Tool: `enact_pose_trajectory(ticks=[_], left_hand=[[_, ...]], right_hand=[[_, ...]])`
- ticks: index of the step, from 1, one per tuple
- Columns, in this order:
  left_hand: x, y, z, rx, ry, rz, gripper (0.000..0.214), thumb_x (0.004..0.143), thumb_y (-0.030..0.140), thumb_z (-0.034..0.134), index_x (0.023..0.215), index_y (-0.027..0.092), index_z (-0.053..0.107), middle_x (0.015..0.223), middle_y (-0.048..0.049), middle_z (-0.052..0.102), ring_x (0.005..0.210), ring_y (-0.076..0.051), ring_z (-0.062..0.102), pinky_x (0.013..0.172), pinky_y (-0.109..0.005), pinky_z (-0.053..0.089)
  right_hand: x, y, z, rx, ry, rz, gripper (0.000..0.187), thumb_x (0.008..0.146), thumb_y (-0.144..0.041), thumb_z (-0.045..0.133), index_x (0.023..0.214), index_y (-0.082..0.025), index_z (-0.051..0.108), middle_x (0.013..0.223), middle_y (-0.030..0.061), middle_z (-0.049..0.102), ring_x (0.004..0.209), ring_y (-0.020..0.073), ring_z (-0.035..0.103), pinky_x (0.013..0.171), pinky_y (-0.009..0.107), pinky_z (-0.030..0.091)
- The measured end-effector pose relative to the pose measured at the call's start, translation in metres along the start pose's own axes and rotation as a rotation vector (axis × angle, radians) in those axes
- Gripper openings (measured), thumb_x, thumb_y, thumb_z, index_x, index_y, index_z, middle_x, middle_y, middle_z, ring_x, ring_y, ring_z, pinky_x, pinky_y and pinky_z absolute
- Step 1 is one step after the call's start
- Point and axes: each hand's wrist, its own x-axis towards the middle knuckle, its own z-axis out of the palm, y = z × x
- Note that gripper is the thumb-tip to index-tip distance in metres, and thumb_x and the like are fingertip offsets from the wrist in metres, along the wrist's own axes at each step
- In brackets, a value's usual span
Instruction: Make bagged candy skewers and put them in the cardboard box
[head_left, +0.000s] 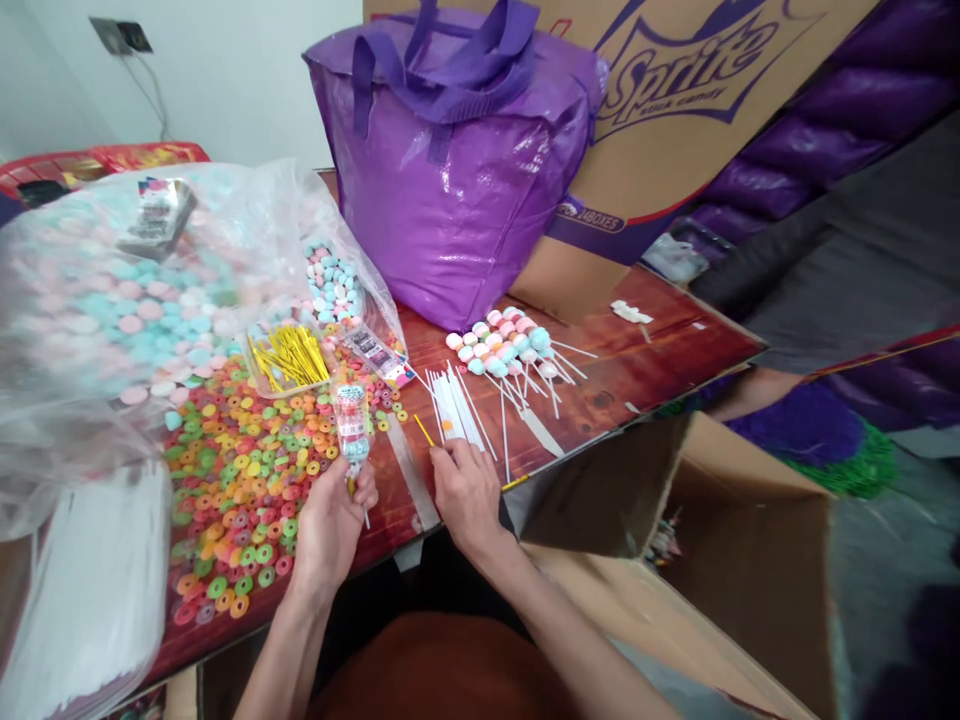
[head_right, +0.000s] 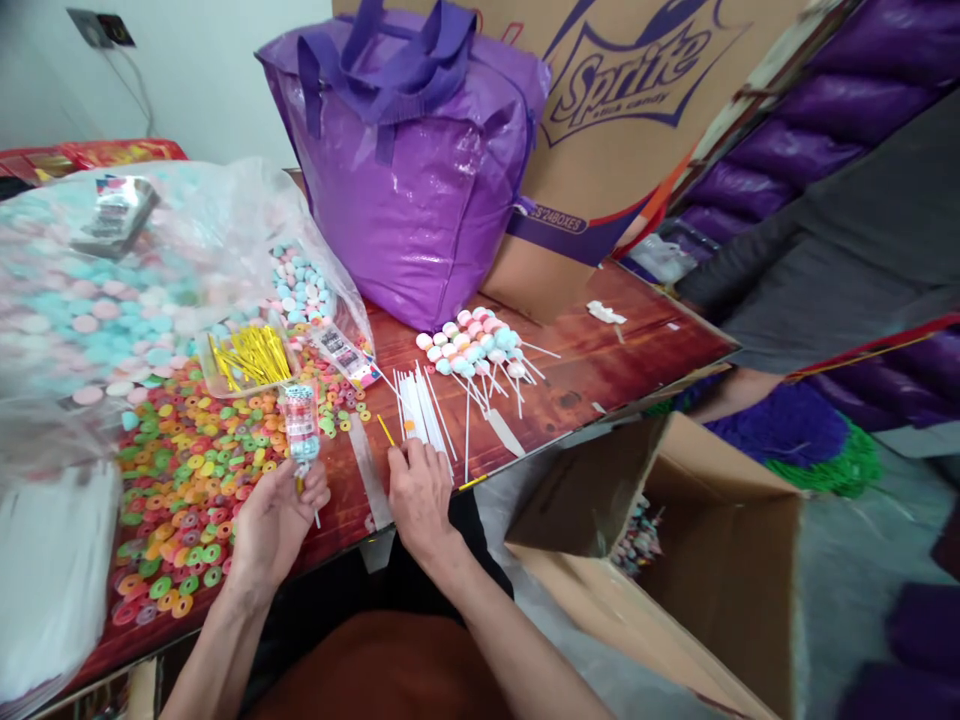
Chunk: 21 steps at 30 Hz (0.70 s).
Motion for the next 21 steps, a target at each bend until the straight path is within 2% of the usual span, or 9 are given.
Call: enact_pose_trajectory(ticks=[5,8,10,16,21], left_hand=[[0.002,-0.001,0.000,0.015,0.008,0.030,0.030,0.070,0.028,0.079,0.069,0.016,0.052,0.067,0.0005,0.047,0.058,-0.009,0.038,0.053,-0.022,0.039],[0.002,-0.005,-0.003,0.051,0.017,0.069,0.032,0.071,0.029,0.081,0.068,0.015,0.052,0.066,0.0008,0.048,0.058,-0.008,0.037,0.052,-0.020,0.037],[0.001,-0.007,-0.004,0.078,0.009,0.085,0.032,0.071,0.030,0.082,0.068,0.015,0.054,0.066,0.0012,0.048,0.057,-0.007,0.036,0.051,-0.019,0.036],[0.002,-0.009,-0.010,0.098,0.013,0.139,0.029,0.071,0.029,0.083,0.069,0.014,0.059,0.064,0.0020,0.047,0.055,-0.006,0.036,0.050,-0.018,0.034],[0.004,-0.010,-0.014,0.068,0.026,0.132,0.029,0.069,0.029,0.084,0.071,0.014,0.059,0.064,0.0023,0.048,0.055,-0.005,0.035,0.050,-0.017,0.034]], right_hand=[[0.009,0.003,-0.012,0.182,-0.158,0.014,0.022,0.095,-0.012,0.051,0.086,-0.019,0.069,0.087,0.0052,0.067,0.082,0.0194,0.059,0.076,0.030,0.037],[0.022,0.006,-0.021,0.295,-0.238,0.036,0.018,0.095,-0.015,0.052,0.092,-0.019,0.069,0.089,0.0040,0.068,0.083,0.0178,0.062,0.075,0.026,0.040],[0.032,0.006,-0.025,0.284,-0.259,0.040,0.018,0.095,-0.015,0.052,0.099,-0.019,0.069,0.093,0.0053,0.068,0.087,0.0187,0.063,0.076,0.026,0.041],[0.057,0.004,-0.028,0.183,-0.404,-0.059,0.038,0.091,-0.014,0.059,0.127,-0.023,0.063,0.109,0.0099,0.068,0.096,0.0226,0.064,0.080,0.029,0.044],[0.068,0.012,-0.026,0.270,-0.451,-0.116,0.047,0.088,-0.015,0.061,0.133,-0.030,0.062,0.112,0.0066,0.069,0.098,0.0236,0.065,0.080,0.030,0.045]])
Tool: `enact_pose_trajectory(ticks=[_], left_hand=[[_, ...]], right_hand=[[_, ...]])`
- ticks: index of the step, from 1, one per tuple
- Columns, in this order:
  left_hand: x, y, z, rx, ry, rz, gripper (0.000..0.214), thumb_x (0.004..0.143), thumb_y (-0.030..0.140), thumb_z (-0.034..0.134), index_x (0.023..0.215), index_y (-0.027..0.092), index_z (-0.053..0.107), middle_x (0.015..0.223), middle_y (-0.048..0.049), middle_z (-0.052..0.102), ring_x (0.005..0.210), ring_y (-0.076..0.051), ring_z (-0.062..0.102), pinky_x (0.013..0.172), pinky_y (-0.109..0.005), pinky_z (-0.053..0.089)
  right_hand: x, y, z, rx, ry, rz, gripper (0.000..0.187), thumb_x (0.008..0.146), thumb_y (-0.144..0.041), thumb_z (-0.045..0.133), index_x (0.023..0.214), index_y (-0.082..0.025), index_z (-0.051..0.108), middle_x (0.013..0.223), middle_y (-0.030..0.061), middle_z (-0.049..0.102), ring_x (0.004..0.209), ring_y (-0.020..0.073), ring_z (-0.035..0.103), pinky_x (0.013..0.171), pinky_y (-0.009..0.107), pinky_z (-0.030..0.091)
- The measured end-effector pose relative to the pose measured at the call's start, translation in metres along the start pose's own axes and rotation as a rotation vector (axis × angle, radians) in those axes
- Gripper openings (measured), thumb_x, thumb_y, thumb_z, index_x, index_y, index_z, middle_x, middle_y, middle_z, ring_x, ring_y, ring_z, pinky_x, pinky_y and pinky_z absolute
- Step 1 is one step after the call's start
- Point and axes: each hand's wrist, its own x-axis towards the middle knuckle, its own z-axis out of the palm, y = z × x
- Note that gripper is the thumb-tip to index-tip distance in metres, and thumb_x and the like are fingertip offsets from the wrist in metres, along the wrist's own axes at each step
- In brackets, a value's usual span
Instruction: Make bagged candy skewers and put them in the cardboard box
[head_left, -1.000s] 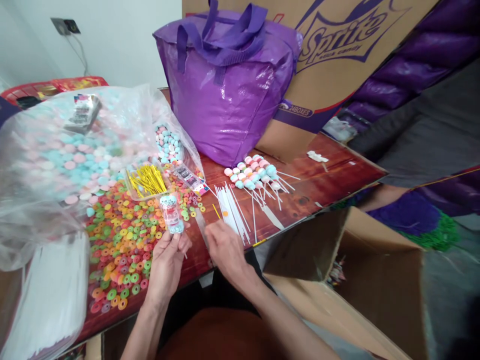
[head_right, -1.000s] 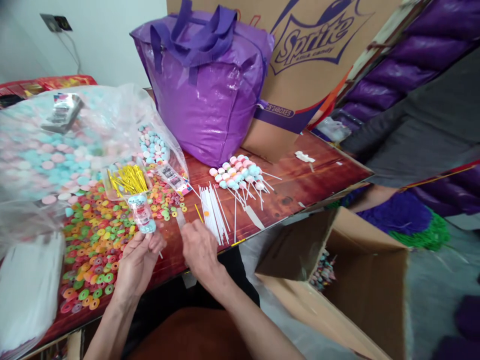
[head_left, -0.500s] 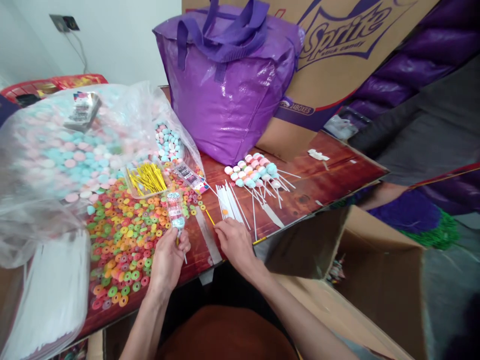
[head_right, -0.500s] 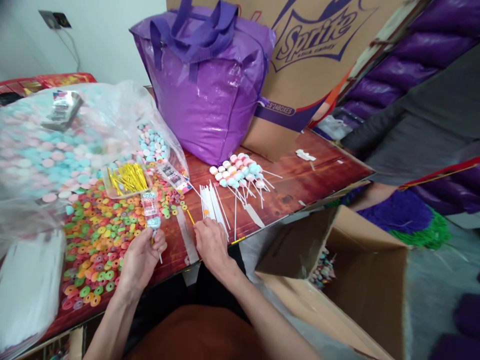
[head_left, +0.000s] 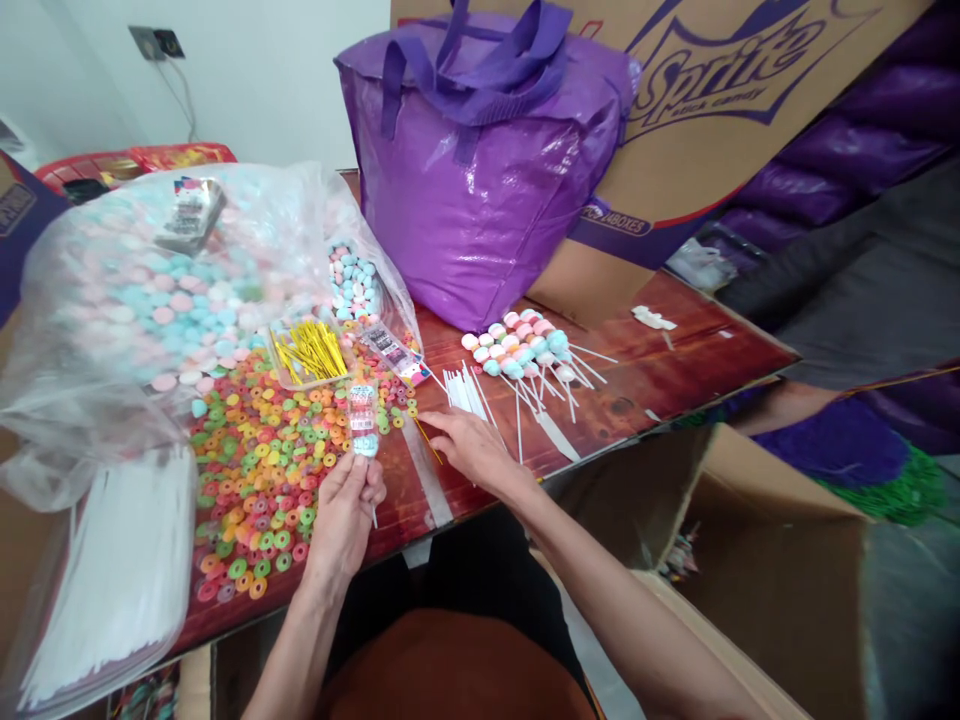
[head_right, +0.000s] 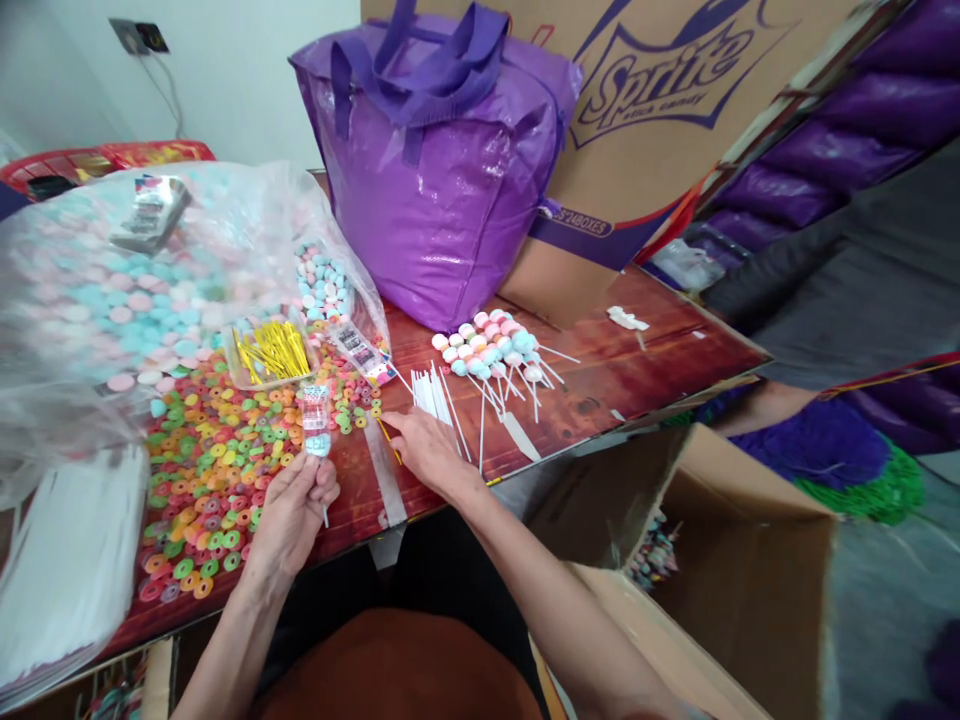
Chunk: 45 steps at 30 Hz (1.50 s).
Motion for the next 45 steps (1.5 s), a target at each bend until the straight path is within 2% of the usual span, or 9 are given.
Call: enact_pose_trajectory(ticks=[6,18,23,26,32,36,39,43,45], left_hand=[[-0.001,-0.004,0.001,-0.015,-0.016,-0.015,0.029,0.071,0.030,0.083,0.071,0.014,0.059,0.064,0.0022,0.048,0.055,-0.006,0.034,0.051,-0.018,0.034],[-0.004,-0.010,0.003,-0.026,-0.057,-0.033,0.027,0.074,0.032,0.081,0.074,0.015,0.059,0.065,0.0026,0.047,0.055,-0.006,0.034,0.051,-0.018,0.033],[-0.004,-0.012,0.003,-0.011,-0.064,-0.029,0.027,0.072,0.032,0.082,0.078,0.015,0.061,0.064,0.0030,0.048,0.055,-0.006,0.035,0.050,-0.017,0.032],[-0.004,-0.013,0.002,-0.007,-0.043,-0.008,0.027,0.073,0.032,0.081,0.083,0.016,0.061,0.066,0.0029,0.051,0.055,-0.006,0.036,0.051,-0.017,0.033],[-0.005,-0.011,0.002,-0.017,-0.042,0.043,0.028,0.076,0.032,0.080,0.082,0.019,0.056,0.066,0.0032,0.055,0.053,-0.005,0.037,0.052,-0.017,0.033],[-0.002,-0.006,0.005,0.044,0.000,0.098,0.030,0.075,0.036,0.080,0.083,0.018,0.057,0.067,0.0022,0.058,0.052,-0.005,0.037,0.052,-0.017,0.033],[0.004,-0.003,0.006,0.056,0.023,0.124,0.032,0.073,0.038,0.080,0.080,0.017,0.057,0.068,0.0016,0.058,0.051,-0.004,0.034,0.049,-0.017,0.030],[0.009,-0.005,0.008,0.103,0.032,0.124,0.031,0.076,0.038,0.076,0.086,0.017,0.057,0.068,0.0023,0.056,0.050,-0.004,0.032,0.047,-0.016,0.026],[0.009,-0.010,0.010,0.157,0.041,0.160,0.027,0.080,0.037,0.072,0.091,0.020,0.054,0.069,0.0035,0.055,0.053,-0.006,0.036,0.049,-0.017,0.029]], right_hand=[[0.005,0.001,-0.004,-0.021,-0.061,-0.057,0.051,0.089,-0.013,0.058,0.136,-0.035,0.060,0.110,0.0061,0.070,0.097,0.0231,0.065,0.080,0.030,0.045],[0.010,-0.002,-0.010,-0.022,-0.082,-0.017,0.050,0.086,-0.012,0.060,0.134,-0.025,0.060,0.123,0.0090,0.068,0.112,0.0253,0.062,0.092,0.034,0.045],[0.013,-0.001,-0.009,-0.029,-0.096,-0.050,0.054,0.085,-0.010,0.059,0.135,-0.029,0.059,0.122,0.0078,0.068,0.111,0.0260,0.062,0.089,0.034,0.045],[0.014,-0.001,-0.008,-0.046,-0.087,-0.083,0.048,0.084,-0.009,0.059,0.128,-0.028,0.063,0.117,0.0062,0.069,0.109,0.0245,0.062,0.085,0.032,0.043],[0.014,0.000,-0.008,0.059,-0.006,-0.066,0.028,0.078,-0.007,0.064,0.102,-0.022,0.064,0.089,-0.0001,0.069,0.082,0.0165,0.060,0.066,0.025,0.035],[0.009,0.007,-0.007,0.248,0.072,-0.059,0.012,0.078,-0.010,0.064,0.077,-0.021,0.060,0.070,-0.0037,0.063,0.067,0.0135,0.054,0.062,0.025,0.032],[-0.002,0.007,-0.007,0.593,0.125,0.002,0.013,0.078,-0.017,0.066,0.068,-0.020,0.057,0.059,-0.0045,0.058,0.058,0.0128,0.051,0.060,0.025,0.036],[-0.022,-0.017,0.005,1.190,0.094,0.106,0.019,0.073,-0.031,0.074,0.068,-0.019,0.059,0.061,-0.0037,0.060,0.053,0.0122,0.054,0.057,0.026,0.041],[-0.029,-0.036,0.018,1.361,0.138,0.154,0.023,0.071,-0.034,0.076,0.069,-0.019,0.058,0.061,-0.0048,0.058,0.053,0.0109,0.052,0.056,0.025,0.041]])
